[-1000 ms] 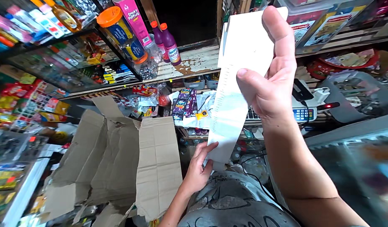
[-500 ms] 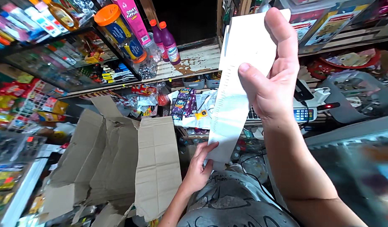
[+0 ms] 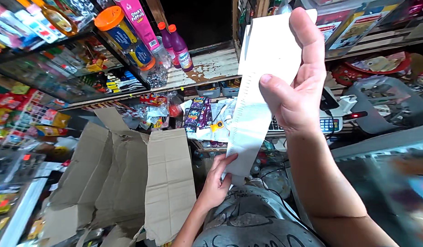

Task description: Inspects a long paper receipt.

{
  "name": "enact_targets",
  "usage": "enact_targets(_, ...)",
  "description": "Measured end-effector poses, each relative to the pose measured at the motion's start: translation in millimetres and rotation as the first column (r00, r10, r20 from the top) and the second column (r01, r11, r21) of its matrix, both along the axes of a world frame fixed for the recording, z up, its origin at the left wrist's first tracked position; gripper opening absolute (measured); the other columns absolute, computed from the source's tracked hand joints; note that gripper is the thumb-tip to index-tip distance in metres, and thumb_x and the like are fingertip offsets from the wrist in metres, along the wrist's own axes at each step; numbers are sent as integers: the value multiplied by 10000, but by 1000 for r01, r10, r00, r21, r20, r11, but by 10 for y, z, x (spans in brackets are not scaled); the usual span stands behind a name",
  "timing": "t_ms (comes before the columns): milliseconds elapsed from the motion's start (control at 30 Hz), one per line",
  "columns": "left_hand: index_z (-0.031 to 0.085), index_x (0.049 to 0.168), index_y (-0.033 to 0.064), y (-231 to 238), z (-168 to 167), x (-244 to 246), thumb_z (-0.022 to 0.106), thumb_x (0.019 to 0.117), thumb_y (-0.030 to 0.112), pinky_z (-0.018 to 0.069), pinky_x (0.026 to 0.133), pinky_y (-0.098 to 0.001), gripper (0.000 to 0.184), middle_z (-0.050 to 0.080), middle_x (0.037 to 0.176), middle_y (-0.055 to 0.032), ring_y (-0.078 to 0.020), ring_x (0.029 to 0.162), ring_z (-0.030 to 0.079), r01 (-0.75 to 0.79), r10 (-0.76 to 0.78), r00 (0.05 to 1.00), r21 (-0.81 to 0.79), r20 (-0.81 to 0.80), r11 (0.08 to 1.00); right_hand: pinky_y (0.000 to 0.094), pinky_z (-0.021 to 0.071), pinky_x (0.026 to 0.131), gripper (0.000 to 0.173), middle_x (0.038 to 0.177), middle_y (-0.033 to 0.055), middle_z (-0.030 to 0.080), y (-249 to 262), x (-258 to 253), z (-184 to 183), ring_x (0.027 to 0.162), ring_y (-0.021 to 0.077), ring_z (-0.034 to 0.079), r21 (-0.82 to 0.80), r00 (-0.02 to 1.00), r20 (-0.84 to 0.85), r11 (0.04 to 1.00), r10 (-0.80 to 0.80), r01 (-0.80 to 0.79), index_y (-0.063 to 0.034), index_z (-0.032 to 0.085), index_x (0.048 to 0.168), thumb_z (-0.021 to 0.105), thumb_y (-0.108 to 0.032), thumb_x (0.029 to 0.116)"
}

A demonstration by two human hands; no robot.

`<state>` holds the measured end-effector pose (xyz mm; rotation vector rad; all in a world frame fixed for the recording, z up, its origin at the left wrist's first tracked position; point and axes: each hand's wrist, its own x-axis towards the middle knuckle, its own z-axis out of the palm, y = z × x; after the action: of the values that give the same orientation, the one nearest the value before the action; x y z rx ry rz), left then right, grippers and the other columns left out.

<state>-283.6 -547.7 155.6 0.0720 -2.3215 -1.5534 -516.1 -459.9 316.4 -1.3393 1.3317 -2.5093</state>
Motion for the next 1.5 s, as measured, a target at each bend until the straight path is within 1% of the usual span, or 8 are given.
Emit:
enact_targets(100,578,1423,23,3,-11,-12,525,911,-49,453,1125,-367,519,525,1433,-189,-238,1337,512,-8,8,1000,-10,5,1000,393,564,1021,797,1548,163,391,8,-40,-27,1312,248,549,7,1000,2,1000,-5,5,41,240,1558,642,71,870)
enact_targets(300,581,1419,20,26,-9,-71,523,904,-59,453,1125,-367,525,525,1433,-189,-238,1345,506,-1,1,1000,-2,21,1000,383,564,1026,786,1554,161,388,31,-83,-40,1317,243,550,11,1000,16,1000,-23,23,47,239,1556,627,95,874)
enact_targets(433,583,1415,16,60,-10,-123,515,911,-53,453,1126,-367,514,524,1435,-189,-238,1345,506,4,-4,1000,2,22,1000,398,567,1017,784,1557,161,388,71,-137,-55,1322,257,542,23,999,10,999,-37,37,36,250,1560,642,62,882)
enact_targets(800,568,1434,29,89,-15,-303,512,914,-63,466,1119,-374,531,509,1452,-193,-238,1348,508,42,-44,998,46,38,998,385,567,1022,780,1545,159,401,113,-272,-69,1314,244,553,13,998,19,999,-53,53,50,267,1544,646,90,864)
enact_targets(1033,572,1438,45,-72,-20,-461,524,906,-58,472,1111,-374,544,506,1450,-198,-235,1337,517,77,-78,996,41,34,996,385,570,1015,792,1555,161,390,37,-412,-66,1323,249,545,37,994,4,993,-113,113,50,260,1550,645,80,857)
enact_targets(1133,571,1435,35,-174,-6,-530,519,903,-64,484,1096,-366,544,506,1443,-208,-233,1319,532,99,-100,994,45,30,994,390,544,1046,800,1575,157,372,-20,-470,-70,1359,249,509,50,991,-4,989,-136,136,43,262,1554,656,46,858)
enact_targets(1367,567,1439,39,-495,28,-728,551,923,-66,501,1086,-344,527,527,1431,-187,-215,1304,553,162,-162,986,15,38,987,370,577,1004,841,1545,156,399,-158,-562,0,1288,234,572,46,983,20,983,-180,179,49,231,1561,615,143,818)
enact_targets(1500,559,1439,21,-659,39,-861,544,920,-78,510,1078,-358,529,526,1421,-188,-222,1294,554,242,-243,970,54,1,969,370,564,1027,845,1559,155,384,-220,-614,36,1309,234,556,69,972,7,970,-233,232,44,221,1569,611,134,824)
